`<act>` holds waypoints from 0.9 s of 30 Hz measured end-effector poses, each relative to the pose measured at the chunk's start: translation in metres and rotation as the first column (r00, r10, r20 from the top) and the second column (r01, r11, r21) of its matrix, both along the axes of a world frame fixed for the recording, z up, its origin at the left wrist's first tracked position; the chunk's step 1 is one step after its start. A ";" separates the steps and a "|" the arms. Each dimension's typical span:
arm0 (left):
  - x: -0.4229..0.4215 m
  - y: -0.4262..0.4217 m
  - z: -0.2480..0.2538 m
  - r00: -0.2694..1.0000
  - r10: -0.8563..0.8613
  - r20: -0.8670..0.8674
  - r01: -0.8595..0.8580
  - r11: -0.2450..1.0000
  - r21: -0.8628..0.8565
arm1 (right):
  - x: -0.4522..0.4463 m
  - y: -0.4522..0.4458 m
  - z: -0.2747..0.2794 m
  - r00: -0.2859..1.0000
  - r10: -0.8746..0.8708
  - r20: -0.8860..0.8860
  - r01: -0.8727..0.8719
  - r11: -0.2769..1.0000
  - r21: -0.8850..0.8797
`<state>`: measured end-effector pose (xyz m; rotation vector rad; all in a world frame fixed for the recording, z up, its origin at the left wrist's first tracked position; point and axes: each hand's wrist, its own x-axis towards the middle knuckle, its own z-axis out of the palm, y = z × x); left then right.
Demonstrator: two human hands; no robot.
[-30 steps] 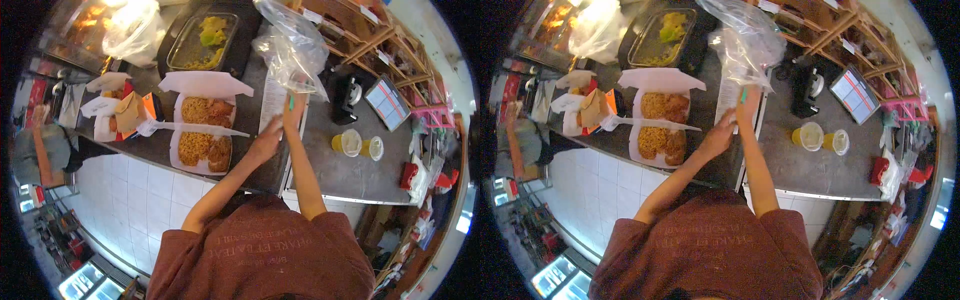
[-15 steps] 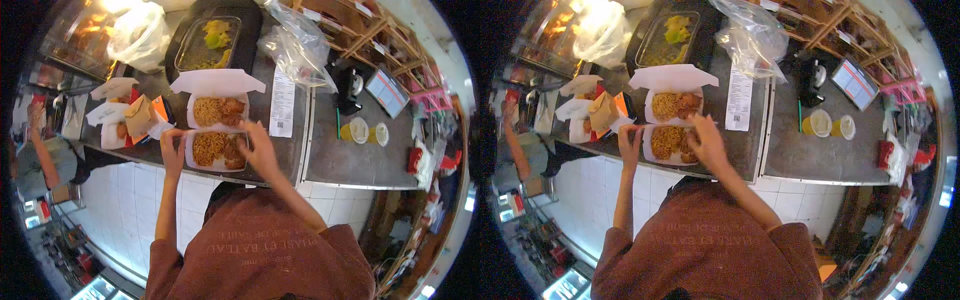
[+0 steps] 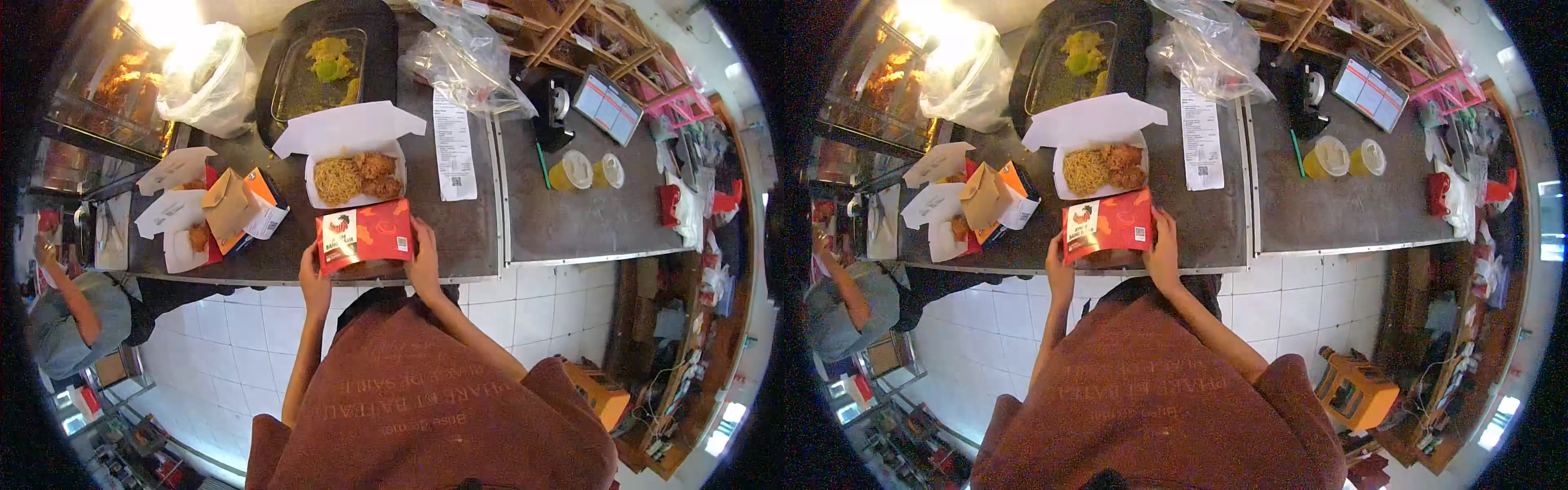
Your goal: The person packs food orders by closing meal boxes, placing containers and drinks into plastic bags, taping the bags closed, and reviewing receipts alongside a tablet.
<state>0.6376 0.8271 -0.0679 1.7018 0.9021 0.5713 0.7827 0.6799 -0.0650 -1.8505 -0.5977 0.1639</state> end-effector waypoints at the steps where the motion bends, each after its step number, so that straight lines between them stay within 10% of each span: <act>1: 0.003 0.001 0.000 0.999 0.004 0.042 -0.003 1.000 -0.016 | 0.000 0.001 -0.001 0.999 0.008 -0.042 -0.006 0.999 0.045; 7: -0.004 0.015 0.015 0.986 -0.129 -0.101 0.136 0.989 0.058 | 0.015 -0.008 0.019 0.994 0.105 -0.023 -0.107 0.991 -0.079; 11: 0.003 0.000 0.030 0.980 -0.044 0.194 0.093 0.965 -0.247 | 0.008 -0.010 0.050 0.984 0.140 -0.110 -0.145 0.989 -0.036; 14: -0.018 0.001 0.010 0.904 -0.401 -0.145 0.423 0.888 0.179 | 0.005 -0.031 0.010 0.908 0.296 0.297 -0.141 0.882 -0.449; 15: -0.020 -0.001 0.029 0.844 -0.395 -0.363 0.522 0.763 0.382 | 0.008 -0.037 0.023 0.923 0.382 0.050 -0.301 0.796 -0.525; 18: -0.011 -0.012 0.071 0.711 -0.486 -0.508 0.594 0.801 0.066 | 0.007 -0.047 0.057 0.747 0.595 -0.295 -0.664 0.680 -0.311; 22: -0.029 -0.013 -0.048 0.551 0.220 -0.805 0.715 0.372 0.592 | 0.002 -0.040 -0.009 0.737 0.584 0.339 -0.187 0.659 -0.728; 23: -0.017 -0.019 -0.007 0.490 0.330 -0.807 0.761 0.290 0.581 | 0.008 -0.039 -0.004 0.647 0.670 0.363 -0.251 0.637 -0.729; 27: -0.011 -0.011 0.041 0.609 -0.353 -0.711 0.789 0.361 0.497 | 0.033 -0.035 0.026 0.412 0.847 0.337 -0.558 0.527 -0.642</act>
